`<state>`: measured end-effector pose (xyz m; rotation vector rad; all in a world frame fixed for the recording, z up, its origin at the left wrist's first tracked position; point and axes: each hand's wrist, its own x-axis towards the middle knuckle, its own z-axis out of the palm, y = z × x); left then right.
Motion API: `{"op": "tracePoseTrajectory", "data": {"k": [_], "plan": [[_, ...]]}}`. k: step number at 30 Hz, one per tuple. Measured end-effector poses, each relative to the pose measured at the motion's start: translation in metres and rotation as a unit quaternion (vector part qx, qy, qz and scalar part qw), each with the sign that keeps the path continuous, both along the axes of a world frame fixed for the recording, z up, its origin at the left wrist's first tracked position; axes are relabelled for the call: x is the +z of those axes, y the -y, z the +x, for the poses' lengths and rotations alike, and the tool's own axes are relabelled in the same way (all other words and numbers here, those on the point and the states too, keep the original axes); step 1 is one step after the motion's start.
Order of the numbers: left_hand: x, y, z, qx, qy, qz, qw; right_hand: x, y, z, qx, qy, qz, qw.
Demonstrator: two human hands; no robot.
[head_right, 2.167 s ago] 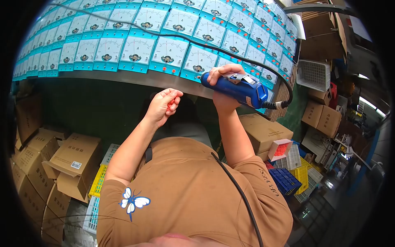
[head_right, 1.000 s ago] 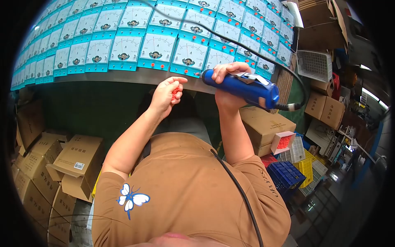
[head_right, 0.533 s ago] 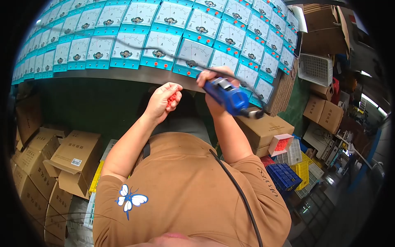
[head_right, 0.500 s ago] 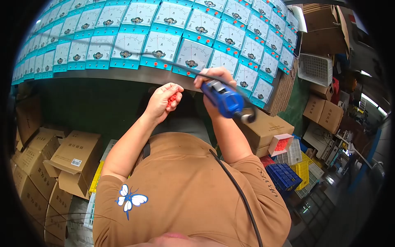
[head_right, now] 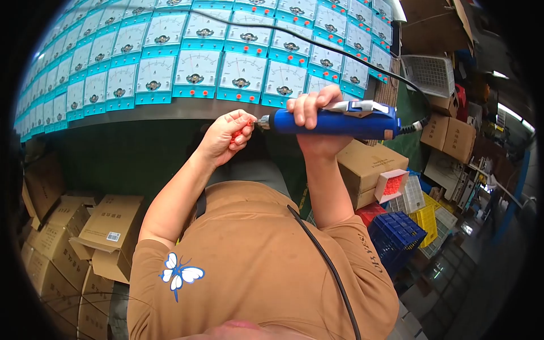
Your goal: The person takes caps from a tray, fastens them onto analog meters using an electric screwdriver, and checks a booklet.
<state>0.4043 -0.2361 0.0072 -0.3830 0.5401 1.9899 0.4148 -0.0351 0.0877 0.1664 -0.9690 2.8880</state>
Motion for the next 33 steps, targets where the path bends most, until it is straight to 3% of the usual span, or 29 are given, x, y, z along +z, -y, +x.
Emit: {"op": "tracePoseTrajectory", "data": {"k": [6, 8, 10, 18, 19, 26, 30, 33], "plan": [[0.006, -0.023, 0.004, -0.033, -0.006, -0.041, 0.999, -0.009, -0.012, 0.015, -0.084, 0.026, -0.004, 0.996], [0.013, -0.037, 0.004, 0.014, 0.006, -0.104, 0.994, -0.015, -0.014, 0.013, -0.146, -0.004, 0.094, 0.985], [-0.006, -0.034, 0.007, -0.018, -0.022, -0.128, 0.991, -0.021, -0.017, 0.011, -0.192, -0.037, 0.194, 0.961], [-0.015, -0.017, 0.016, -0.026, -0.012, -0.13, 0.991, -0.045, -0.016, 0.008, -0.221, -0.022, 0.247, 0.943], [-0.017, -0.016, 0.017, -0.029, -0.01, -0.127, 0.991, -0.049, -0.014, 0.007, -0.207, -0.021, 0.2, 0.958], [-0.011, -0.019, 0.017, -0.026, -0.031, -0.11, 0.993, -0.055, 0.001, 0.016, -0.122, -0.027, 0.241, 0.963], [-0.008, -0.021, 0.014, -0.028, -0.022, -0.085, 0.996, -0.048, -0.008, 0.011, -0.216, -0.015, 0.22, 0.951], [-0.006, -0.024, 0.013, -0.01, 0.0, -0.053, 0.999, -0.038, -0.043, 0.008, -0.216, -0.007, 0.122, 0.969]]}}
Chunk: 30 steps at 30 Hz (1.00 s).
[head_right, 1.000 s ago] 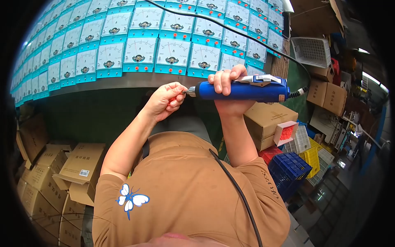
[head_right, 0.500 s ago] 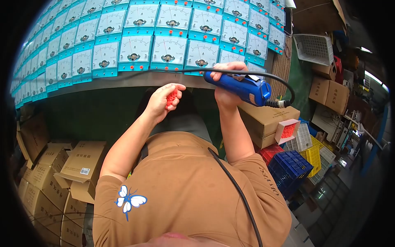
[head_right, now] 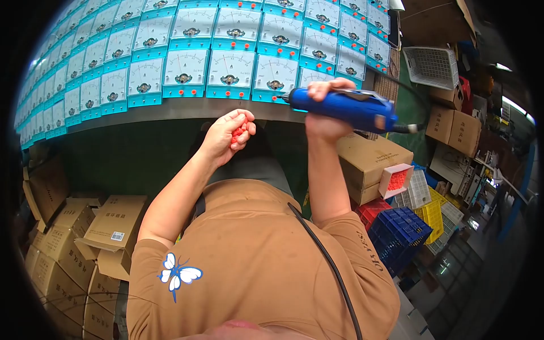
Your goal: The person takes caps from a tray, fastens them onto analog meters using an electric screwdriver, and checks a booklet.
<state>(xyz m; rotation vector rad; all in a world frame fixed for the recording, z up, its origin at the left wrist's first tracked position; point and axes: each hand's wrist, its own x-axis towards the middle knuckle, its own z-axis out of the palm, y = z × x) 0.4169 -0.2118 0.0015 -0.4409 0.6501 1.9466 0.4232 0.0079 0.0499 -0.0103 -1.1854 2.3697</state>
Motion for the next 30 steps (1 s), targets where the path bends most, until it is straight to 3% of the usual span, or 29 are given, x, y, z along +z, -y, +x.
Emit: {"op": "tracePoseTrajectory", "data": {"k": [4, 7, 13, 16, 20, 30], "plan": [[0.012, -0.014, -0.001, 0.01, 0.04, 0.046, 0.998, 0.034, -0.004, 0.009, 0.098, -0.025, -0.143, 0.985], [0.024, -0.028, -0.002, -0.002, 0.075, 0.068, 0.995, 0.049, 0.008, 0.017, 0.16, -0.014, -0.105, 0.981], [0.03, -0.046, 0.005, 0.02, 0.054, 0.046, 0.997, 0.042, 0.007, 0.027, 0.109, -0.022, -0.062, 0.992], [0.01, -0.049, 0.003, -0.05, -0.035, 0.004, 0.998, 0.034, -0.003, 0.023, 0.116, -0.006, -0.061, 0.991], [-0.001, -0.045, 0.003, -0.014, -0.033, -0.083, 0.996, 0.016, -0.01, 0.016, -0.002, -0.014, 0.074, 0.997], [-0.008, -0.029, 0.015, -0.039, -0.028, -0.075, 0.996, -0.016, -0.001, 0.013, -0.023, 0.029, 0.091, 0.995]]}}
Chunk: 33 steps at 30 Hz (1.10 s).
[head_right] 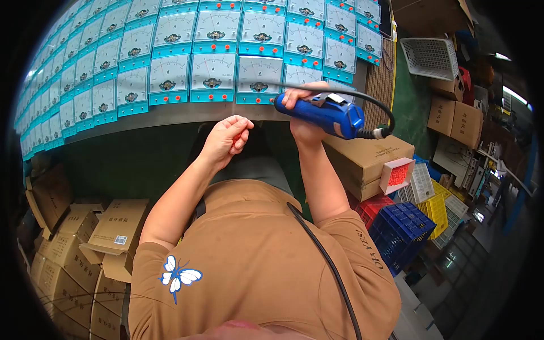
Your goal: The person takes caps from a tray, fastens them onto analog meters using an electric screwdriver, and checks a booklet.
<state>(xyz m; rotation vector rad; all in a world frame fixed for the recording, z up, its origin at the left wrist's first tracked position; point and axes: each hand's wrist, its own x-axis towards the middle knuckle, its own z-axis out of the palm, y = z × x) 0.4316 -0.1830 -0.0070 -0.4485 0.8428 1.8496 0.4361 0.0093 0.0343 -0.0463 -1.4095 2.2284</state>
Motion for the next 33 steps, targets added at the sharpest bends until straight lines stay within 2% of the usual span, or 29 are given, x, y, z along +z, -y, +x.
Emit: {"op": "tracePoseTrajectory", "data": {"k": [3, 4, 5, 8, 9, 12, 14, 15, 16, 18, 21, 25, 28, 33], "plan": [[0.002, 0.002, -0.001, 0.007, 0.01, 0.0, 1.0, 0.0, 0.007, -0.002, 0.086, -0.043, -0.001, 0.995], [0.003, 0.003, -0.002, 0.01, 0.016, 0.003, 1.0, 0.003, 0.012, 0.001, 0.09, -0.016, -0.003, 0.996], [0.002, 0.002, -0.001, 0.005, 0.018, -0.001, 1.0, -0.002, 0.011, 0.003, 0.093, -0.004, 0.065, 0.994], [0.004, 0.0, 0.0, -0.011, 0.016, -0.025, 1.0, -0.001, 0.017, 0.0, 0.07, -0.028, 0.02, 0.997], [0.005, 0.0, 0.001, -0.012, 0.012, -0.027, 1.0, 0.001, 0.014, 0.0, 0.031, -0.02, 0.068, 0.997], [0.009, 0.006, -0.001, -0.015, 0.029, 0.028, 0.999, 0.008, -0.006, -0.005, -0.002, -0.017, -0.031, 0.999], [0.008, 0.008, 0.0, 0.02, 0.043, 0.045, 0.998, 0.018, -0.023, -0.004, -0.006, -0.013, -0.125, 0.992], [0.007, 0.009, 0.0, 0.036, 0.053, 0.067, 0.996, 0.021, -0.031, -0.003, 0.002, -0.006, -0.178, 0.984], [0.005, 0.01, 0.0, 0.047, 0.06, 0.078, 0.994, 0.026, -0.038, -0.002, 0.06, -0.016, -0.272, 0.96], [0.013, 0.01, -0.003, 0.037, 0.028, 0.077, 0.996, 0.036, -0.042, -0.002, 0.107, -0.004, -0.28, 0.954], [0.027, 0.005, -0.003, 0.023, -0.014, 0.021, 0.999, 0.056, -0.021, -0.002, 0.161, -0.004, -0.233, 0.959], [0.032, 0.006, 0.0, 0.085, 0.0, 0.077, 0.993, 0.07, -0.002, -0.004, 0.233, -0.002, -0.26, 0.937], [0.039, 0.011, 0.004, 0.119, -0.017, 0.077, 0.99, 0.077, 0.01, -0.01, 0.247, -0.013, -0.228, 0.942], [0.047, 0.017, 0.009, 0.168, -0.035, 0.066, 0.983, 0.092, 0.027, -0.023, 0.323, -0.019, -0.234, 0.917]]}}
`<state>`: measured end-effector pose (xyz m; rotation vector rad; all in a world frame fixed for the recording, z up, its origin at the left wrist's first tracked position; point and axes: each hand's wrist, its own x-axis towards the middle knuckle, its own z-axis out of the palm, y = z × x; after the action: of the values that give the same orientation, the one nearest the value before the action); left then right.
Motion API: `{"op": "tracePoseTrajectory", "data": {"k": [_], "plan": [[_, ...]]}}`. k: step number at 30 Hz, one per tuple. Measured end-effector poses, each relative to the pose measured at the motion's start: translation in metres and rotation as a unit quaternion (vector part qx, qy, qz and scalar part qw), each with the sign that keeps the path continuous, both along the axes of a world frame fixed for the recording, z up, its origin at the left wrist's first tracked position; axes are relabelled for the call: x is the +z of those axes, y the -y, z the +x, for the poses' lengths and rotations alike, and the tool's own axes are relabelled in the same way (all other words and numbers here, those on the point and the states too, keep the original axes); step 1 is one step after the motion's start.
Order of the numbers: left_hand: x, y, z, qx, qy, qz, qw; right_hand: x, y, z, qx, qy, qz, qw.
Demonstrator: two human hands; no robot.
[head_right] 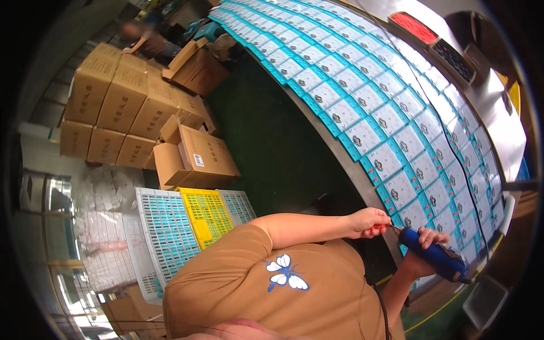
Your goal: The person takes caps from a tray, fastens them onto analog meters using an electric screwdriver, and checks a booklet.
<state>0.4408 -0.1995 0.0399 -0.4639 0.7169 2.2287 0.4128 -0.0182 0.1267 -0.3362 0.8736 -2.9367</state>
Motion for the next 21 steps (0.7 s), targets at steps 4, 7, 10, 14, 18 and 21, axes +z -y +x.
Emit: {"op": "tracePoseTrajectory", "data": {"k": [4, 7, 10, 14, 18, 21], "plan": [[0.006, 0.0, 0.0, 0.02, 0.032, -0.011, 0.999, 0.006, 0.012, -0.005, 0.028, -0.004, 0.004, 1.0], [0.008, -0.002, -0.005, 0.02, 0.089, -0.029, 0.995, 0.004, 0.019, -0.003, 0.033, -0.003, 0.013, 0.999], [0.008, -0.002, -0.005, 0.026, 0.112, -0.028, 0.993, 0.002, 0.019, -0.005, 0.032, -0.01, 0.023, 0.999], [0.013, 0.0, -0.012, 0.024, 0.098, -0.029, 0.994, 0.002, 0.011, -0.009, 0.038, -0.015, 0.014, 0.999], [0.017, -0.006, -0.015, 0.01, 0.094, -0.049, 0.994, 0.018, 0.012, -0.002, -0.052, 0.084, 0.029, 0.995], [0.025, -0.011, -0.019, 0.003, 0.067, -0.073, 0.995, 0.054, 0.029, 0.004, -0.188, 0.266, -0.003, 0.945]]}}
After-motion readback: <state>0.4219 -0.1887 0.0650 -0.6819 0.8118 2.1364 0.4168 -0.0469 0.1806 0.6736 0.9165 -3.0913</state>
